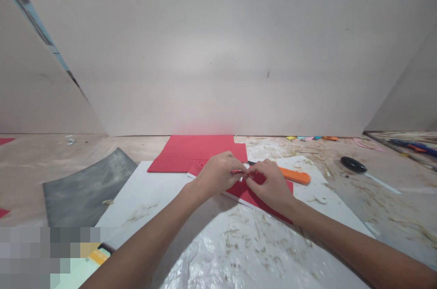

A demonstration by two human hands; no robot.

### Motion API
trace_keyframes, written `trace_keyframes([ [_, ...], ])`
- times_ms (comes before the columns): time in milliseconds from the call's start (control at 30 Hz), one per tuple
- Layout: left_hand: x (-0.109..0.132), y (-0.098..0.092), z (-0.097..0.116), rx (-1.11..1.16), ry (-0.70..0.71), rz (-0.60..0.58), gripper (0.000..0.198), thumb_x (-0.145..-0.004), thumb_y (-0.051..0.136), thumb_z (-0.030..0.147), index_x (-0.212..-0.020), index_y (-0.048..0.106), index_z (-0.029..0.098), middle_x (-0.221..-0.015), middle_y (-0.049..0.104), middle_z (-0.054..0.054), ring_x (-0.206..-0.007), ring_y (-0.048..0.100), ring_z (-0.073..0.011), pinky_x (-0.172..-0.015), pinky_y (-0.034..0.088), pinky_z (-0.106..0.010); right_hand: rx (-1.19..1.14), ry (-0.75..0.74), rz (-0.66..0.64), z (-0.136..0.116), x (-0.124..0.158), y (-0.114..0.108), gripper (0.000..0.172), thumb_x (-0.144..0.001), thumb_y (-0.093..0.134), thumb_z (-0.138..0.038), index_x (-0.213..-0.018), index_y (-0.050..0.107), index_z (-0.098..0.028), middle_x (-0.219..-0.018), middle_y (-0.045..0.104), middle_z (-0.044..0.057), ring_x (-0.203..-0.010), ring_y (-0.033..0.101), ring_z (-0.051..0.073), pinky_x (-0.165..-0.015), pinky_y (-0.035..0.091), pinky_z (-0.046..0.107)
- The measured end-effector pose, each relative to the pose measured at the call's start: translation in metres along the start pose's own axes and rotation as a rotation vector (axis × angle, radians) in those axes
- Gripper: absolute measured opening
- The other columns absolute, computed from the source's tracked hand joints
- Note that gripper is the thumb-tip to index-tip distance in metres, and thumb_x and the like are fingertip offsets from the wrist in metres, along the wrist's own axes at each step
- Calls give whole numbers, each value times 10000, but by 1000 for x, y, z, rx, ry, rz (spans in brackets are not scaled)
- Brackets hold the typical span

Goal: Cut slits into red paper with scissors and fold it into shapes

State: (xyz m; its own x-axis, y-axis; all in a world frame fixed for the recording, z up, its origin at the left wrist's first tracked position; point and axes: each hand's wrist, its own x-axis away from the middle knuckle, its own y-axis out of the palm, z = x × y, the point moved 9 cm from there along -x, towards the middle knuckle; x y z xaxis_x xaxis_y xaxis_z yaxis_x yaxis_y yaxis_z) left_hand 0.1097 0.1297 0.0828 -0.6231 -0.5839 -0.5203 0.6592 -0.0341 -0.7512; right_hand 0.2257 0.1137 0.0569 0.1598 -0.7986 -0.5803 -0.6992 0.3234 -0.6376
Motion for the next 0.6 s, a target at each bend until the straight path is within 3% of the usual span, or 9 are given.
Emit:
trace_keyframes([
  [600,2,4,-8,-76,-74,-96,157,-881,647,201,-932,766,290,-824,726,-6,-831,591,-175,-714,487,-263,11,-56,-59,5,-2,7,112,-816,610,-187,-787,694,-256,-772,691,-1,-768,553,207,-750,384,372],
])
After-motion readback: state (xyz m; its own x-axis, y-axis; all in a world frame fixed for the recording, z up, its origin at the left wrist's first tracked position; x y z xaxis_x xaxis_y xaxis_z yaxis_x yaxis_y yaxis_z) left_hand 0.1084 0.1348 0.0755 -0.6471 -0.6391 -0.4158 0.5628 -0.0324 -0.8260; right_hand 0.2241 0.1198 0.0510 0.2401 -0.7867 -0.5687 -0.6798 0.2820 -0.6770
